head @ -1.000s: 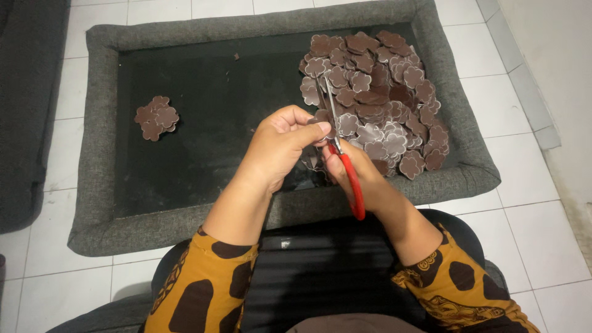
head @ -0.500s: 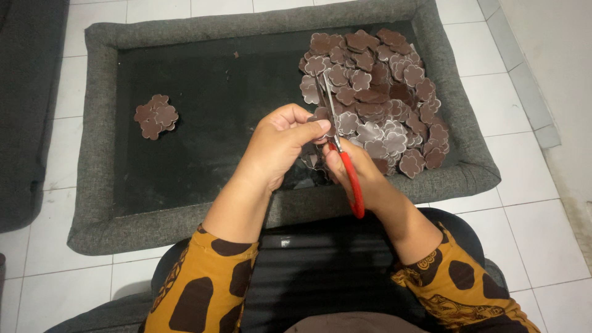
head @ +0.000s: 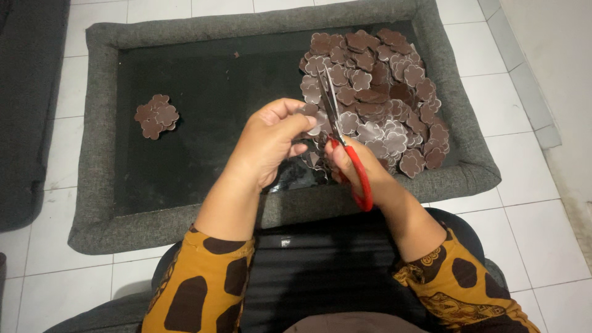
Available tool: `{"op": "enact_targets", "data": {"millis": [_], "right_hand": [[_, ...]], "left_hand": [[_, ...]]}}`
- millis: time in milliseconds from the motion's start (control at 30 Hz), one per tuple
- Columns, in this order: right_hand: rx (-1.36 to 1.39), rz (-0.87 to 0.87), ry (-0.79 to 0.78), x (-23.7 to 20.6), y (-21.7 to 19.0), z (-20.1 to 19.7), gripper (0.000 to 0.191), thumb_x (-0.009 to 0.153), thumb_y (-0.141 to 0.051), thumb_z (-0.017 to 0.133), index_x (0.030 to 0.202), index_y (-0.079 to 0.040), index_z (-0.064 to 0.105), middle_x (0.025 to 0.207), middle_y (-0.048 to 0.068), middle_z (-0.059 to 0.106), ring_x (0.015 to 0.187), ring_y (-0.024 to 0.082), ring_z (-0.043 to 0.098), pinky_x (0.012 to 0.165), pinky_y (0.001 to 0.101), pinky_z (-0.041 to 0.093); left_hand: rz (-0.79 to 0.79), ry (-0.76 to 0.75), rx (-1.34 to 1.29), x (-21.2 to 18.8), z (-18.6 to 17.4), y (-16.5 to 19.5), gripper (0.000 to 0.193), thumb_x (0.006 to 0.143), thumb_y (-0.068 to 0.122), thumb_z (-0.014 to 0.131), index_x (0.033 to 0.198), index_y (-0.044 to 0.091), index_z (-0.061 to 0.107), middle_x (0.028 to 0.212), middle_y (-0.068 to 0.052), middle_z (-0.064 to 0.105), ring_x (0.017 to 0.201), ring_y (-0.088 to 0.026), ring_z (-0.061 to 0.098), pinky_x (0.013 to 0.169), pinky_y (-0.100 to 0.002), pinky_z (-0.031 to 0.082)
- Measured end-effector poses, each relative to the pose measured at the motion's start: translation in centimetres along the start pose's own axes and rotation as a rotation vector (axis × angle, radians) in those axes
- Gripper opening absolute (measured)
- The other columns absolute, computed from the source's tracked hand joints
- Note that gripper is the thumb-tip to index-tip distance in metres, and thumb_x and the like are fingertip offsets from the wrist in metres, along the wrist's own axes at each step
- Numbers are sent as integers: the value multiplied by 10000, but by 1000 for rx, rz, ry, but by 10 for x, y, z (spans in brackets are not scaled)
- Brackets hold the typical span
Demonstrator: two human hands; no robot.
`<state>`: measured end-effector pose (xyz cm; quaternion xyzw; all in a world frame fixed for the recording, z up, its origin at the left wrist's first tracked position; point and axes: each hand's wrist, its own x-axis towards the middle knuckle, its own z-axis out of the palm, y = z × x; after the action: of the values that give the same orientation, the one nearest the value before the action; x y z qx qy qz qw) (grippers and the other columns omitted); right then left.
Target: The person sits on the floor and uses red-handled scissors to trim the edges of small brown flower-shaped felt pieces. They hold each piece in the left hand and carefully cut around the perimeter with the right hand, then place the trimmed piece into a pile on a dark tray.
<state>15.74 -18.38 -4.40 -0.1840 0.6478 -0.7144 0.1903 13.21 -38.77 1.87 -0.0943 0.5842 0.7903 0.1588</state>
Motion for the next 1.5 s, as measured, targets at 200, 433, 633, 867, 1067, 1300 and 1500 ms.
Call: {"op": "enact_targets", "data": {"millis": [200, 433, 633, 867, 1067, 1300, 1500], "right_hand": [[-159, -51, -77, -1, 3, -3, 346, 1062, -434, 486, 1081, -93, 543, 840, -12, 513, 770, 100, 501, 700, 262, 439], [-91, -60, -123, -1, -2, -1, 346, 1067, -415, 496, 1134, -80, 553, 905, -2, 527, 822, 100, 503, 746, 260, 437], [-95, -63, -188, 0, 0, -5, 353, 1065, -413, 514, 1128, -69, 562, 902, 3, 541, 820, 107, 524, 739, 271, 461], [-112, -47, -175, 1, 4, -4, 406, 1046, -460, 510, 1144, -69, 563, 941, 9, 550, 837, 112, 534, 750, 281, 480], [-157, -68, -135, -3, 0, 0, 466, 1043, -524, 488, 1139, -74, 558, 935, 8, 541, 842, 115, 526, 750, 279, 472], [-238, -93, -107, 1, 1, -1, 459, 1039, -526, 472, 1130, -83, 553, 875, 3, 537, 780, 113, 541, 702, 283, 479], [-252, -103, -95, 4, 3, -4, 461, 1042, -535, 472, 1094, -84, 543, 839, 4, 533, 745, 116, 545, 673, 283, 486]], "left_hand": [[89, -39, -20, -2, -3, -5, 76, 894, 53, 665, 969, 45, 671, 857, -18, 706, 737, -73, 655, 609, -205, 496], [153, -45, 54, 2, -12, -5, 72, 969, 88, 666, 993, 28, 701, 866, 4, 676, 740, -50, 592, 635, -189, 477], [122, -30, 24, 2, -14, -2, 100, 950, 142, 632, 996, 54, 642, 913, -39, 736, 795, -95, 719, 649, -225, 566], [227, -49, 60, 3, -11, -5, 98, 919, 89, 709, 990, 30, 674, 908, -35, 742, 783, -74, 685, 659, -203, 542], [190, 37, 77, 1, -6, -8, 102, 921, 109, 742, 966, 40, 682, 867, -33, 736, 772, -63, 681, 652, -192, 487], [266, -10, -97, 6, 0, -17, 101, 897, 40, 741, 956, 1, 669, 905, -86, 745, 796, -120, 693, 760, -247, 574], [291, -2, -133, 9, 4, -21, 113, 901, 32, 748, 958, -8, 660, 917, -105, 740, 805, -133, 694, 774, -259, 579]]}}
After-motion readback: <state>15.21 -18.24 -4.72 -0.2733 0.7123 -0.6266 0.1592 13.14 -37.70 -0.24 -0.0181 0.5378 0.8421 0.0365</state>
